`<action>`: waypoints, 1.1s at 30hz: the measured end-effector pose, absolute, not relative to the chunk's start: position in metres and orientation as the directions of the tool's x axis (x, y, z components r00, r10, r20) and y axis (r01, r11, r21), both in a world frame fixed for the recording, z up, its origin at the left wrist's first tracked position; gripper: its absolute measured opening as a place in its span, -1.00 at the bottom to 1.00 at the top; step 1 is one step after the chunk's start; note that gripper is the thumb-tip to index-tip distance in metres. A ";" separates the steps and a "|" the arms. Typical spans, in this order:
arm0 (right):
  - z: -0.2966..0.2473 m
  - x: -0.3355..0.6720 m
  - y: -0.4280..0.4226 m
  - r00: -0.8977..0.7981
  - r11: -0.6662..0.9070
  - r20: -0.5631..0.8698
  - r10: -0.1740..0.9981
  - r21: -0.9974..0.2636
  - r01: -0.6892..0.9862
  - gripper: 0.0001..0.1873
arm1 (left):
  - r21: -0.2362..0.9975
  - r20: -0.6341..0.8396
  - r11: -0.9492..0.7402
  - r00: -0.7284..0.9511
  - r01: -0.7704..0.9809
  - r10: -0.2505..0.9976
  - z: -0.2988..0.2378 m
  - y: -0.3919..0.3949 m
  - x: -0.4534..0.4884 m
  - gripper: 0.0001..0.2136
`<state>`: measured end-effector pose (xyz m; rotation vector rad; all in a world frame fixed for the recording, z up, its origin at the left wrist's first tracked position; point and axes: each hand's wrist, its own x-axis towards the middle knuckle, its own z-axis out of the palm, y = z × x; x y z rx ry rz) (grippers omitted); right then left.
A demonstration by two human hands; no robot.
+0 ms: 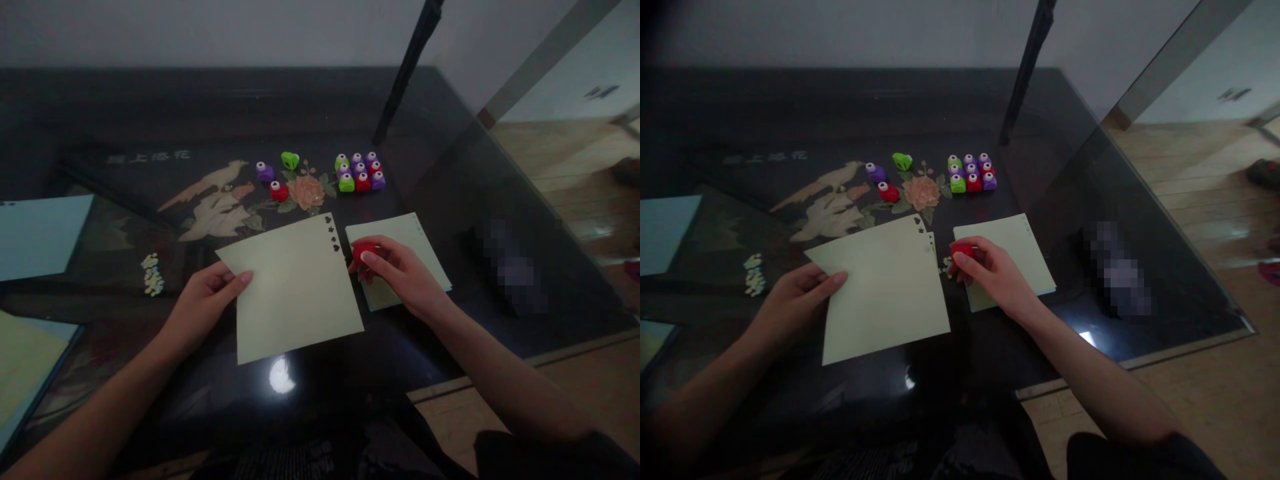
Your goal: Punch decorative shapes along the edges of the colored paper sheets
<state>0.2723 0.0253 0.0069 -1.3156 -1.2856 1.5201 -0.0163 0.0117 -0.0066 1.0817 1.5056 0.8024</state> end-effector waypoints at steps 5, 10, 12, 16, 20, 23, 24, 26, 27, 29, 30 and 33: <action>0.003 0.275 0.026 -0.233 -0.221 -0.230 0.945 -0.973 0.066 -0.71 | 0.883 -0.469 0.466 -0.061 -0.057 0.881 0.001 0.012 -0.014 -0.67; 0.003 0.275 0.026 -0.239 -0.198 -0.218 0.946 -0.975 0.103 -0.74 | 0.862 -0.507 0.501 -0.074 -0.077 0.859 0.005 0.014 -0.013 -0.68; 0.004 0.275 0.026 -0.237 -0.183 -0.210 0.948 -0.974 0.134 -0.74 | 0.860 -0.510 0.506 -0.076 -0.069 0.857 0.004 0.014 -0.012 -0.66; 0.007 0.275 0.027 -0.204 -0.146 -0.188 0.961 -0.968 0.203 -0.74 | 0.867 -0.498 0.497 -0.035 -0.040 0.866 -0.001 0.013 -0.014 -0.68; 0.008 0.276 0.028 -0.184 -0.143 -0.191 0.964 -0.959 0.245 -0.74 | 0.886 -0.465 0.464 0.025 0.013 0.885 -0.004 0.010 -0.015 -0.73; 0.006 0.277 0.029 -0.177 -0.143 -0.184 0.967 -0.965 0.219 -0.69 | 0.899 -0.437 0.435 0.049 0.051 0.898 -0.004 0.010 -0.014 -0.75; 0.005 0.277 0.030 -0.176 -0.141 -0.177 0.968 -0.970 0.198 -0.69 | 0.902 -0.431 0.429 0.058 0.054 0.900 -0.004 0.010 -0.014 -0.75; 0.002 0.278 0.030 -0.172 -0.145 -0.170 0.970 -0.978 0.150 -0.70 | 0.907 -0.421 0.418 0.081 0.047 0.904 -0.004 0.010 -0.013 -0.74; 0.001 0.278 0.030 -0.170 -0.152 -0.172 0.970 -0.980 0.126 -0.71 | 0.910 -0.414 0.412 0.094 0.041 0.906 -0.003 0.011 -0.013 -0.74; 0.000 0.279 0.031 -0.167 -0.170 -0.182 0.969 -0.982 0.084 -0.73 | 0.917 -0.399 0.399 0.114 0.028 0.910 -0.002 0.011 -0.012 -0.74; -0.001 0.280 0.032 -0.170 -0.178 -0.187 0.967 -0.982 0.067 -0.72 | 0.919 -0.393 0.394 0.123 0.020 0.911 -0.002 0.011 -0.011 -0.74; -0.001 0.281 0.033 -0.175 -0.181 -0.184 0.967 -0.983 0.029 -0.62 | 0.924 -0.377 0.382 0.147 -0.005 0.915 0.001 0.011 -0.009 -0.73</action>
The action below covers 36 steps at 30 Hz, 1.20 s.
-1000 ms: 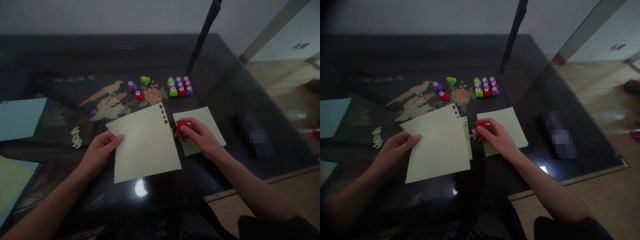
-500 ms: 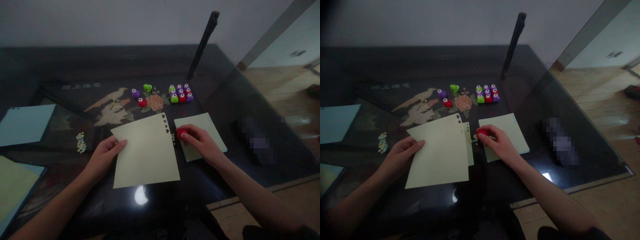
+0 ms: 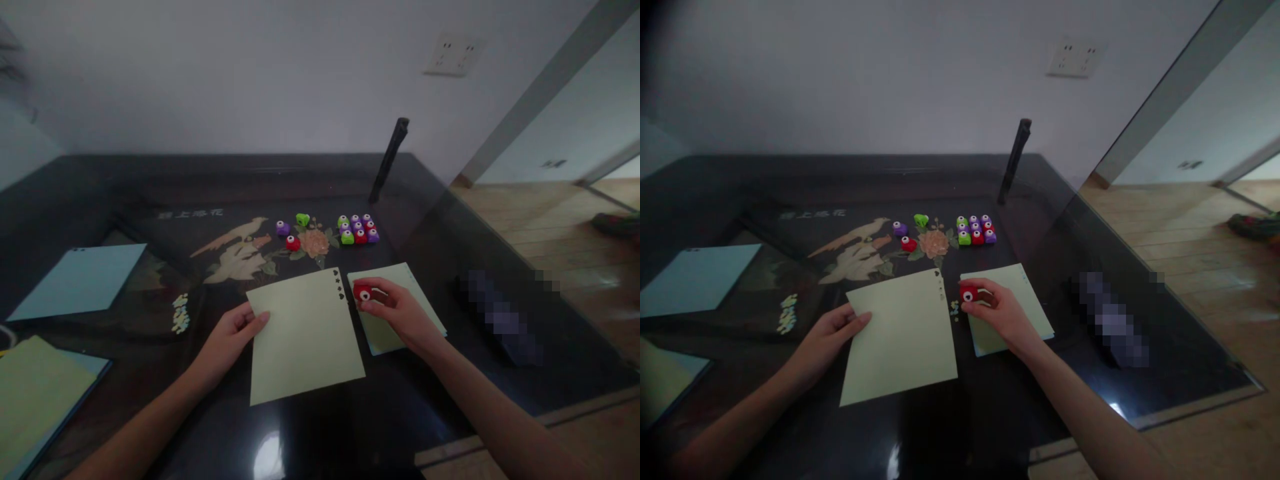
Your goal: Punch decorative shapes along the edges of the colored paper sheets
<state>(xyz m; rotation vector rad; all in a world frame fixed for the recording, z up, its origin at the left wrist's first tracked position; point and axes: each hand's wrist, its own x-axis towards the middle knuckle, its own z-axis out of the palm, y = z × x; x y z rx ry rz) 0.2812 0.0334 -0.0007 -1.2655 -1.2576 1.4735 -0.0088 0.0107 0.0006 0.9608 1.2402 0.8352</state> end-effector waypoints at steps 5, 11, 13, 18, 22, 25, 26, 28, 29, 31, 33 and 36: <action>0.005 0.282 0.034 -0.145 -0.172 -0.170 0.975 -0.985 0.001 -0.62 | 0.930 -0.360 0.368 0.184 -0.007 0.915 -0.001 0.009 -0.007 -0.67; 0.013 0.286 0.054 -0.155 -0.039 -0.054 0.986 -0.995 0.094 -0.70 | 0.940 -0.329 0.341 0.210 -0.021 0.921 -0.008 0.010 -0.008 -0.60; 0.011 0.289 0.071 -0.171 0.062 0.027 0.985 -0.976 0.207 -0.73 | 0.939 -0.329 0.342 0.216 -0.029 0.919 -0.008 0.009 -0.008 -0.60; -0.006 0.293 0.122 -0.135 0.331 0.320 0.938 -0.708 0.623 -0.80 | 0.944 -0.314 0.328 0.225 -0.029 0.922 -0.008 0.007 -0.008 -0.59; -0.022 0.291 0.144 -0.144 0.340 0.338 0.930 -0.641 0.688 -0.86 | 0.950 -0.297 0.311 0.240 -0.021 0.924 -0.012 0.009 -0.009 -0.59; -0.030 0.290 0.149 -0.152 0.326 0.320 0.935 -0.612 0.721 -0.86 | 0.953 -0.289 0.303 0.254 -0.018 0.923 -0.017 0.011 -0.011 -0.59; -0.033 0.290 0.150 -0.156 0.322 0.311 0.938 -0.606 0.728 -0.86 | 0.953 -0.290 0.304 0.254 -0.017 0.923 -0.018 0.011 -0.011 -0.59; -0.036 0.290 0.151 -0.163 0.314 0.294 0.942 -0.597 0.738 -0.84 | 0.952 -0.294 0.307 0.254 -0.011 0.921 -0.019 0.012 -0.012 -0.59; -0.038 0.290 0.152 -0.166 0.311 0.286 0.944 -0.595 0.741 -0.84 | 0.951 -0.297 0.309 0.255 -0.010 0.920 -0.019 0.012 -0.012 -0.59; -0.040 0.290 0.152 -0.168 0.305 0.277 0.946 -0.592 0.746 -0.82 | 0.950 -0.298 0.312 0.257 -0.013 0.919 -0.018 0.012 -0.011 -0.59; -0.041 0.290 0.153 -0.162 0.298 0.273 0.948 -0.593 0.748 -0.82 | 0.952 -0.293 0.307 0.259 -0.016 0.921 -0.017 0.011 -0.011 -0.59; -0.042 0.289 0.152 -0.146 0.287 0.273 0.951 -0.598 0.748 -0.81 | 0.956 -0.280 0.292 0.262 -0.006 0.924 -0.015 0.011 -0.011 -0.60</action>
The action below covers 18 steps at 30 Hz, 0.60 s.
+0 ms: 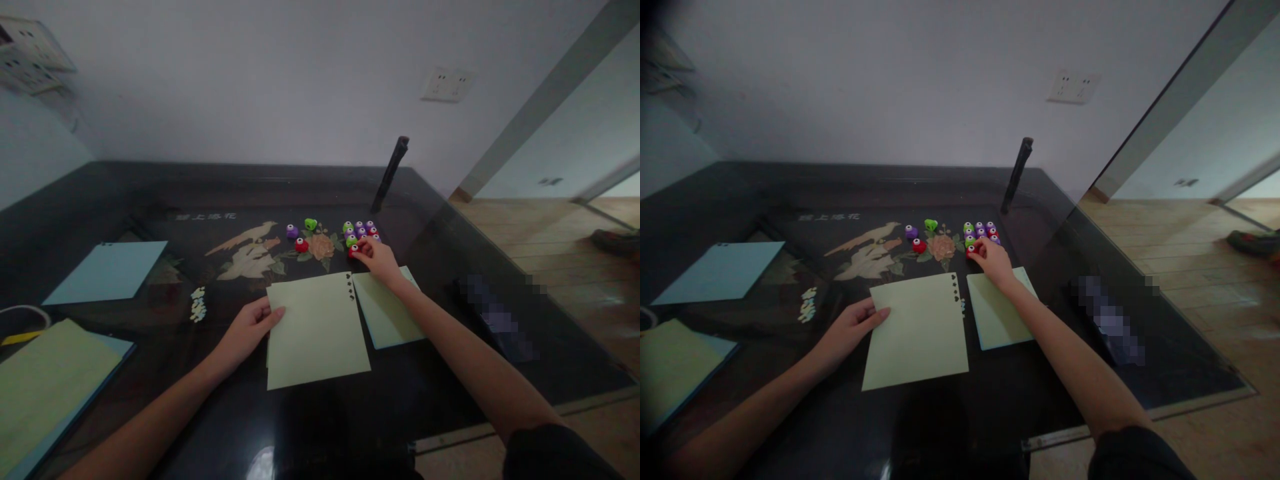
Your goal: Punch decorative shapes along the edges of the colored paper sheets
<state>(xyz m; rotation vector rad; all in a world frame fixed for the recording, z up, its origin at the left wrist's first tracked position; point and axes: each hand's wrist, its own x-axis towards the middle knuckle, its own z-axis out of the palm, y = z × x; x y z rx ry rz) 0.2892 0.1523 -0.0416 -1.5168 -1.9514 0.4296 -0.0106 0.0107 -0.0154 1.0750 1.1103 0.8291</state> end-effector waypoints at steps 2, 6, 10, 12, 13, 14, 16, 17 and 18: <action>-0.041 0.289 0.152 -0.135 0.280 0.276 0.952 -0.597 0.752 -0.82 | 0.958 -0.276 0.286 0.264 -0.001 0.924 -0.015 0.011 -0.011 -0.60; -0.040 0.289 0.152 -0.125 0.274 0.283 0.951 -0.583 0.765 -0.84 | 0.959 -0.273 0.282 0.259 0.000 0.927 -0.015 0.012 -0.011 -0.60; -0.040 0.289 0.153 -0.125 0.276 0.289 0.949 -0.574 0.771 -0.83 | 0.960 -0.273 0.280 0.258 0.008 0.927 -0.015 0.012 -0.010 -0.61; -0.040 0.289 0.153 -0.126 0.278 0.290 0.949 -0.573 0.771 -0.82 | 0.959 -0.277 0.283 0.256 0.013 0.926 -0.015 0.012 -0.010 -0.61; -0.039 0.289 0.153 -0.127 0.279 0.292 0.948 -0.573 0.770 -0.82 | 0.958 -0.280 0.286 0.257 0.013 0.925 -0.015 0.011 -0.010 -0.61; -0.038 0.289 0.153 -0.127 0.281 0.293 0.947 -0.574 0.769 -0.82 | 0.957 -0.282 0.289 0.259 0.011 0.924 -0.015 0.011 -0.010 -0.61; -0.034 0.289 0.151 -0.128 0.286 0.298 0.946 -0.577 0.765 -0.80 | 0.957 -0.283 0.291 0.263 0.010 0.922 -0.017 0.011 -0.011 -0.61; -0.031 0.288 0.149 -0.129 0.289 0.301 0.945 -0.579 0.762 -0.80 | 0.958 -0.281 0.287 0.263 0.016 0.923 -0.017 0.011 -0.011 -0.60; -0.026 0.287 0.146 -0.131 0.294 0.306 0.943 -0.581 0.759 -0.80 | 0.959 -0.279 0.283 0.261 0.026 0.924 -0.018 0.011 -0.012 -0.60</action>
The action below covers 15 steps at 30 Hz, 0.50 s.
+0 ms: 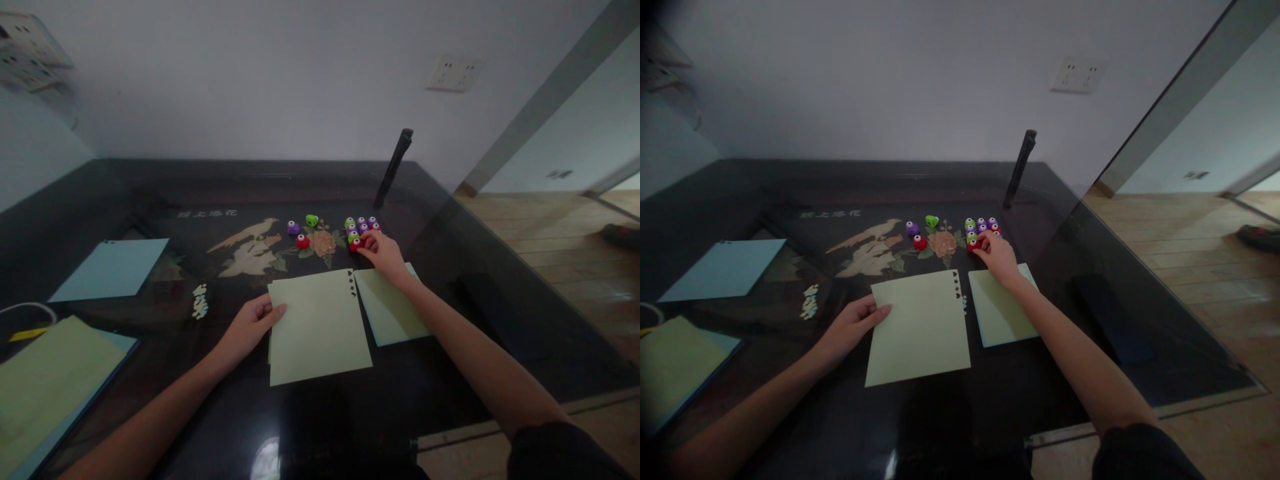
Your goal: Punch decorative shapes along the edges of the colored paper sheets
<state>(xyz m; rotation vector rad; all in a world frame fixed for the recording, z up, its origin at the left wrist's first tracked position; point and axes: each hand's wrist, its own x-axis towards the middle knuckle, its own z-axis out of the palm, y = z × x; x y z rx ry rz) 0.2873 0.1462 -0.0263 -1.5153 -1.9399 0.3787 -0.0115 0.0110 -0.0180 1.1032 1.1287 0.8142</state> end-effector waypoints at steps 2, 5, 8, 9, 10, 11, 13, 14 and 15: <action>-0.015 0.285 0.136 -0.137 0.308 0.317 0.938 -0.588 0.748 -0.81 | 0.962 -0.274 0.270 0.251 0.048 0.928 -0.019 0.011 -0.012 -0.61; 0.003 0.281 0.109 -0.150 0.325 0.311 0.938 -0.650 0.686 -0.89 | 0.960 -0.281 0.275 0.234 0.057 0.931 -0.018 0.011 -0.012 -0.60; 0.015 0.278 0.076 -0.222 0.226 0.117 0.968 -0.792 0.568 -0.87 | 0.959 -0.284 0.282 0.224 0.042 0.932 -0.016 0.011 -0.012 -0.59; 0.016 0.277 0.065 -0.259 0.153 0.018 0.966 -0.845 0.512 -0.82 | 0.960 -0.280 0.278 0.220 0.043 0.934 -0.016 0.011 -0.012 -0.60; 0.016 0.276 0.056 -0.294 0.072 -0.074 0.953 -0.887 0.456 -0.79 | 0.961 -0.277 0.272 0.215 0.050 0.937 -0.016 0.011 -0.011 -0.60; 0.016 0.275 0.047 -0.325 0.003 -0.146 0.934 -0.910 0.415 -0.77 | 0.962 -0.273 0.266 0.213 0.061 0.938 -0.016 0.011 -0.011 -0.61; 0.013 0.274 0.035 -0.362 -0.098 -0.241 0.901 -0.924 0.370 -0.75 | 0.964 -0.264 0.252 0.212 0.082 0.941 -0.016 0.011 -0.011 -0.62; 0.011 0.273 0.031 -0.363 -0.131 -0.269 0.892 -0.923 0.362 -0.75 | 0.965 -0.261 0.248 0.214 0.088 0.941 -0.016 0.012 -0.011 -0.63; 0.009 0.272 0.028 -0.354 -0.157 -0.290 0.889 -0.920 0.358 -0.75 | 0.965 -0.260 0.246 0.214 0.092 0.941 -0.016 0.012 -0.011 -0.63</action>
